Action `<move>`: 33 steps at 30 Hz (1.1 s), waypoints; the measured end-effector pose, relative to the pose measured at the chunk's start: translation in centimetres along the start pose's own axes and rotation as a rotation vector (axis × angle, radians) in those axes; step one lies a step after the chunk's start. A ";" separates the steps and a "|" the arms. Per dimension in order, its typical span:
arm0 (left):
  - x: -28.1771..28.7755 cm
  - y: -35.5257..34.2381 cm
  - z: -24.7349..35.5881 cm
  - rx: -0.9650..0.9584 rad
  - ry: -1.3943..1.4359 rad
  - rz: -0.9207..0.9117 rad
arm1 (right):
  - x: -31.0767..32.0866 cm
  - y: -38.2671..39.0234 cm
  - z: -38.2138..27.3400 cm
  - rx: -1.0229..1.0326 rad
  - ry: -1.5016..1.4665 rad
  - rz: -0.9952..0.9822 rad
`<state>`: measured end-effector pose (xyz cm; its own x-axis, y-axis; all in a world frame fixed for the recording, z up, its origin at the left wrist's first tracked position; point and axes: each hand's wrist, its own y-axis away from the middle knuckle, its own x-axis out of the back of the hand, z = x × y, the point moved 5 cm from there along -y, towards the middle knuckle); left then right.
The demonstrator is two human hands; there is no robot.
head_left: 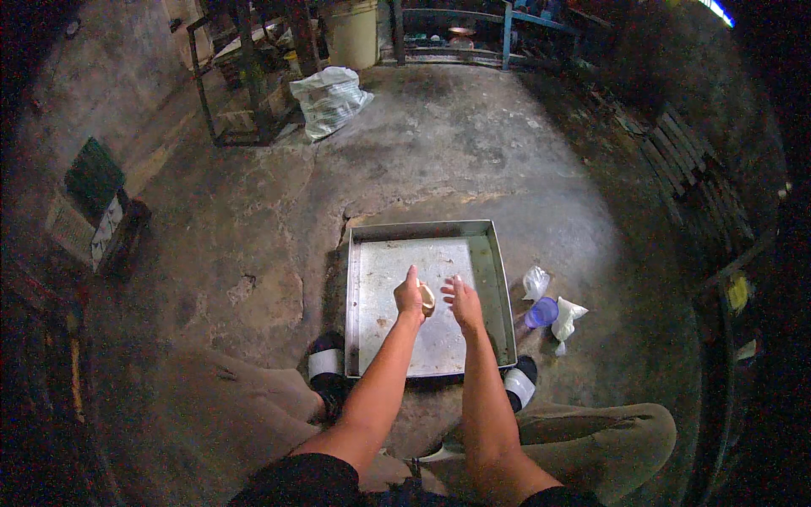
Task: The person kneads a piece of dough by hand inside a metal tray, repeatedly folding and pressing it against the tray surface.
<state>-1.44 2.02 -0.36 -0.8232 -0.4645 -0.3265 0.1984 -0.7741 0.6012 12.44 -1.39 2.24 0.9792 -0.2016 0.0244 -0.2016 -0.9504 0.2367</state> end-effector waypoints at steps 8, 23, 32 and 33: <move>-4.7 3.2 -1.4 -0.585 -1.192 -0.650 | -1.4 2.8 -1.0 -0.263 -0.922 0.006; -4.7 5.2 -1.9 0.361 -0.442 -0.817 | 6.0 1.0 -3.9 0.089 -0.204 0.466; -1.7 -0.5 1.3 0.363 0.153 -0.391 | 0.0 1.5 -6.3 0.245 -0.224 -0.009; -1.4 -0.5 1.7 0.342 0.195 -0.376 | 0.1 1.4 -6.3 0.247 -0.167 0.073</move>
<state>-1.30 3.78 1.06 -0.6832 -0.2791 -0.6748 -0.3023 -0.7331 0.6093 12.39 -1.31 8.66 0.9483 -0.2886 -0.1321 -0.2916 -0.9565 -0.0034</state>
